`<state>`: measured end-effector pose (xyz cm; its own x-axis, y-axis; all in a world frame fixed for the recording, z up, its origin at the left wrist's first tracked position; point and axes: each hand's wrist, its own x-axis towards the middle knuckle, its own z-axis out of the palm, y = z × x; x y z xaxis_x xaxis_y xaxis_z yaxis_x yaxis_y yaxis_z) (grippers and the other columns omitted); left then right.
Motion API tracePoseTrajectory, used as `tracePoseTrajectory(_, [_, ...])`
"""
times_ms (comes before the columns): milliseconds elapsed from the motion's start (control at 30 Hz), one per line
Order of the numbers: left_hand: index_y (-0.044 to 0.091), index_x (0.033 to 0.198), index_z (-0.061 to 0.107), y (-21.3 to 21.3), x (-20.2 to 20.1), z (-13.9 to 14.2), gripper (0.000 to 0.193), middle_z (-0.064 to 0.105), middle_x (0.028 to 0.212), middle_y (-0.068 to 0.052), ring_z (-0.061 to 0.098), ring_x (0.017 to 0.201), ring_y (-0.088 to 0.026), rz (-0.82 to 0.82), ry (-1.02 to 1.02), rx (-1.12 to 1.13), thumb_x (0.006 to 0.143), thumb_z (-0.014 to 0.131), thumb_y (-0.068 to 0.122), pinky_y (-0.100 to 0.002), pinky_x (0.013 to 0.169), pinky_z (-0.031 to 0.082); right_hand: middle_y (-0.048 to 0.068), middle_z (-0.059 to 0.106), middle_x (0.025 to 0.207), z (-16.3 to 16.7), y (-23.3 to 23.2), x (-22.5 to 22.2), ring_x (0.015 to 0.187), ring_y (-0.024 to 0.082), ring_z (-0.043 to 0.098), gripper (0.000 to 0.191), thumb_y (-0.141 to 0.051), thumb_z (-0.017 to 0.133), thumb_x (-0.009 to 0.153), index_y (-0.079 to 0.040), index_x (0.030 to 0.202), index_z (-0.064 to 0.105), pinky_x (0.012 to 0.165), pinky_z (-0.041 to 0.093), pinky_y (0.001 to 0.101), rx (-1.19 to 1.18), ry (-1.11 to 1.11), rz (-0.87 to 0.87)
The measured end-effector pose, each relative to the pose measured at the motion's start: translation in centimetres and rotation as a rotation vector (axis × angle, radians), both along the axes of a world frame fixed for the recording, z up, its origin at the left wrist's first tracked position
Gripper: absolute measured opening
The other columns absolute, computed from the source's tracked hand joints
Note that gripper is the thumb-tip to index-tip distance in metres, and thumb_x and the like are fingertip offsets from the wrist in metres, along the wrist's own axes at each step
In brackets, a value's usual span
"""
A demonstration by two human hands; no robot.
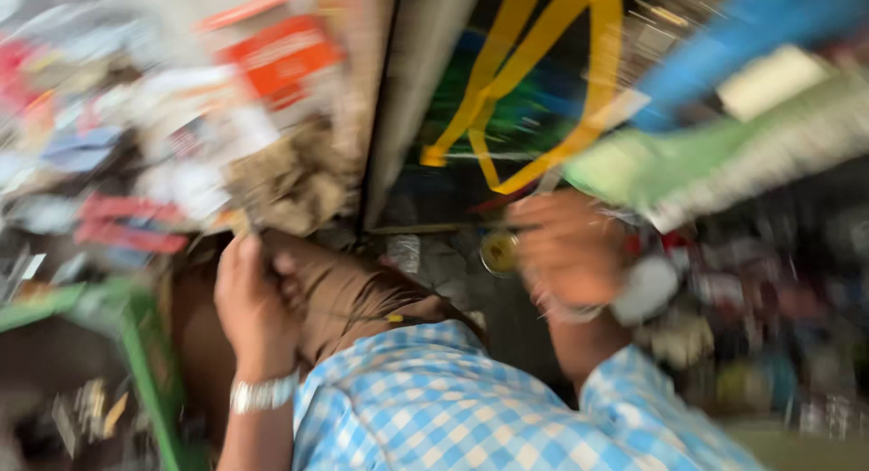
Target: The person sits on the floor with a green appliance on their lap and uses a screwdriver to tighten screws on the internal wiring terminals. They handle a power cord and a small cylindrical component, repeatedly adjusting connections and testing the setup.
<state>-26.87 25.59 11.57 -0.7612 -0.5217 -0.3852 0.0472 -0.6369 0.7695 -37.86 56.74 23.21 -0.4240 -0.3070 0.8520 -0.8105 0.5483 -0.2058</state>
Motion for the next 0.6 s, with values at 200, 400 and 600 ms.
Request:
tracePoseTrajectory(200, [0.011,0.120,0.057,1.8,1.4,-2.8,0.020,0.063,0.086,-0.003,0.051,0.064,-0.012,0.032,0.183,0.104,0.113,0.050,0.029,-0.025,0.057,0.040,0.012,0.061,0.104,3.1,16.7,-9.2,0.088,0.023,0.063,0.021,-0.011,0.056,0.108,0.000,0.124,0.062,0.077,0.055,0.0356,-0.666,0.260,-0.371])
tracePoseTrajectory(400, [0.014,0.128,0.056,2.2,2.3,-6.1,0.022,0.058,0.083,-0.002,0.048,0.065,-0.012,0.048,0.188,0.108,0.114,0.053,0.030,-0.026,0.058,0.038,0.011,0.068,0.094,-1.7,21.7,-17.2,0.082,0.020,0.063,0.027,-0.008,0.045,0.113,-0.002,0.130,0.064,0.078,0.051,0.0350,-0.366,0.062,-0.326])
tracePoseTrajectory(600, [0.014,0.122,0.058,1.9,2.2,-6.1,0.020,0.060,0.086,0.001,0.053,0.071,-0.011,0.036,0.173,0.161,0.109,0.055,0.028,-0.027,0.060,0.041,0.023,0.078,0.128,-1.3,21.0,-18.0,0.117,0.029,0.075,0.029,-0.006,0.061,0.115,-0.001,0.144,0.059,0.100,0.059,0.0444,-0.210,0.196,-0.366])
